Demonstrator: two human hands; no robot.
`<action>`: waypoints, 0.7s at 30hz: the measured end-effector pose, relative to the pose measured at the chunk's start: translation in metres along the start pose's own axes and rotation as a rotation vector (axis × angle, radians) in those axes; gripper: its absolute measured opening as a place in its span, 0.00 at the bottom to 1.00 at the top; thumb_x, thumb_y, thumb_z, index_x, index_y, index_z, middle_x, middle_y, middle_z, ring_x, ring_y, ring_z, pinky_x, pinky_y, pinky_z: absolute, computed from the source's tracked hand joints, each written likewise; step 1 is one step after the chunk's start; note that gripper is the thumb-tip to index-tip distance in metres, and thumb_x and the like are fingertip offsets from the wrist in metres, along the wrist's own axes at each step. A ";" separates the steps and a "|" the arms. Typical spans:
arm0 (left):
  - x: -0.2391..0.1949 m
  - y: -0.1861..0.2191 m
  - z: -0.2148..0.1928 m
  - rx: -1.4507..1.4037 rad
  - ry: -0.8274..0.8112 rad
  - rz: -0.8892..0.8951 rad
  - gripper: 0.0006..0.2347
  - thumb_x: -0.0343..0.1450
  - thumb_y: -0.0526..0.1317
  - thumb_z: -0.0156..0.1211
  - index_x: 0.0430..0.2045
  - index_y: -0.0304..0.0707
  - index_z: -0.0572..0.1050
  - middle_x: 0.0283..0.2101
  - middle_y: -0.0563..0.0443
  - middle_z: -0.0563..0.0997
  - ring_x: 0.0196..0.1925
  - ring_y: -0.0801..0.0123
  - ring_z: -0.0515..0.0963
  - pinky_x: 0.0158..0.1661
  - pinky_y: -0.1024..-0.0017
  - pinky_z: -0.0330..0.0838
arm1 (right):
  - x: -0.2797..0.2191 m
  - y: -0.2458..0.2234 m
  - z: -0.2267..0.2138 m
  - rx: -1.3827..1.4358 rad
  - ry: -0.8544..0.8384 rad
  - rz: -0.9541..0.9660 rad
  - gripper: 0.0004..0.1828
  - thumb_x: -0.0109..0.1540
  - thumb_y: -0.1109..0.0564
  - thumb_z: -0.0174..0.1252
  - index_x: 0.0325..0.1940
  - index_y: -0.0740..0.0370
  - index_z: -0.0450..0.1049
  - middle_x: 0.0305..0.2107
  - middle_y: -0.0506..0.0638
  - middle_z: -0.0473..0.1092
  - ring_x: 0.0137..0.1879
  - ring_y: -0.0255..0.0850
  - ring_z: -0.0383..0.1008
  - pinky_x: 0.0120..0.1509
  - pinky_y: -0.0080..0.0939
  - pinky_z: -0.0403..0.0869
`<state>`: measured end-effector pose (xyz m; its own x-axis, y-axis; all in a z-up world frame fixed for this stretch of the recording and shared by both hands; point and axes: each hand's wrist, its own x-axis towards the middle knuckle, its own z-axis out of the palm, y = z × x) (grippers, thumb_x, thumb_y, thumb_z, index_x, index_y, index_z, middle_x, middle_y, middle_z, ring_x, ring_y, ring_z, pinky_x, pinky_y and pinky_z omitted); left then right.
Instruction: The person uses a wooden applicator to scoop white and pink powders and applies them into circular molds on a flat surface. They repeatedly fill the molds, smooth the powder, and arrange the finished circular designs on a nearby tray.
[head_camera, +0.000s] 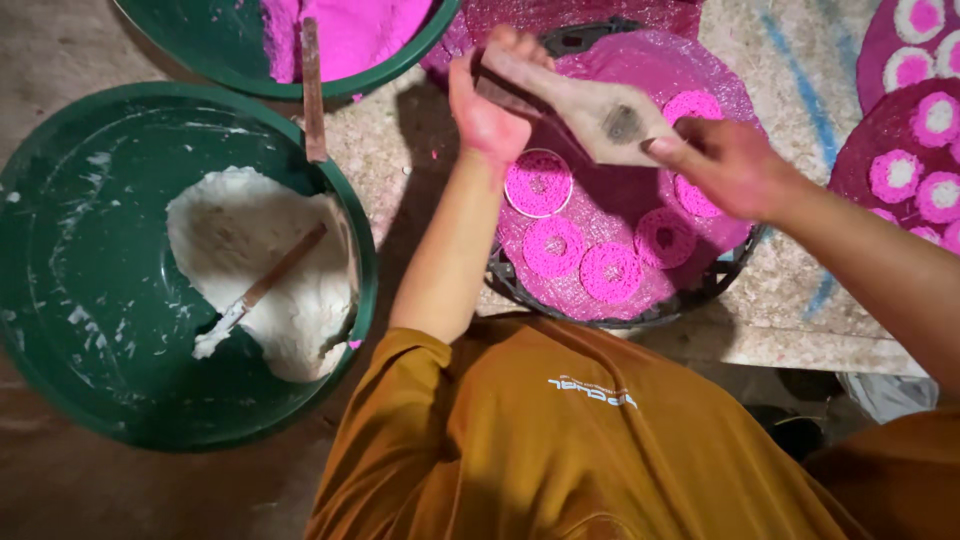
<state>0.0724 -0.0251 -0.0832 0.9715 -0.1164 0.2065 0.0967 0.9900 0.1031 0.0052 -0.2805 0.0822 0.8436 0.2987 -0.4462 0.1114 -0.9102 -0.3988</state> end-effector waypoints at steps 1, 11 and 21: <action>-0.002 0.003 0.002 0.173 0.052 -0.059 0.16 0.75 0.51 0.44 0.44 0.36 0.71 0.42 0.48 0.75 0.48 0.60 0.75 0.56 0.59 0.69 | -0.004 0.010 -0.001 0.116 0.030 -0.001 0.37 0.69 0.30 0.40 0.51 0.68 0.74 0.28 0.53 0.70 0.34 0.40 0.71 0.39 0.47 0.72; -0.119 -0.002 0.064 2.266 0.007 -0.098 0.43 0.58 0.48 0.78 0.66 0.37 0.58 0.63 0.38 0.66 0.65 0.45 0.64 0.63 0.49 0.57 | -0.043 0.059 0.074 1.200 0.340 -0.261 0.37 0.71 0.23 0.38 0.51 0.59 0.67 0.28 0.48 0.63 0.34 0.38 0.63 0.36 0.40 0.61; -0.118 -0.025 0.073 2.459 0.109 -0.106 0.43 0.57 0.49 0.77 0.66 0.39 0.58 0.63 0.40 0.66 0.63 0.48 0.65 0.60 0.49 0.58 | -0.074 0.054 0.106 1.361 0.491 -0.280 0.39 0.69 0.19 0.41 0.52 0.58 0.66 0.27 0.46 0.59 0.31 0.38 0.59 0.36 0.42 0.58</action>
<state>-0.0608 -0.0417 -0.0389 0.9924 -0.0564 0.1093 -0.1075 -0.8298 0.5477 -0.1074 -0.3219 0.0086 0.9989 0.0377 -0.0296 -0.0368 0.2077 -0.9775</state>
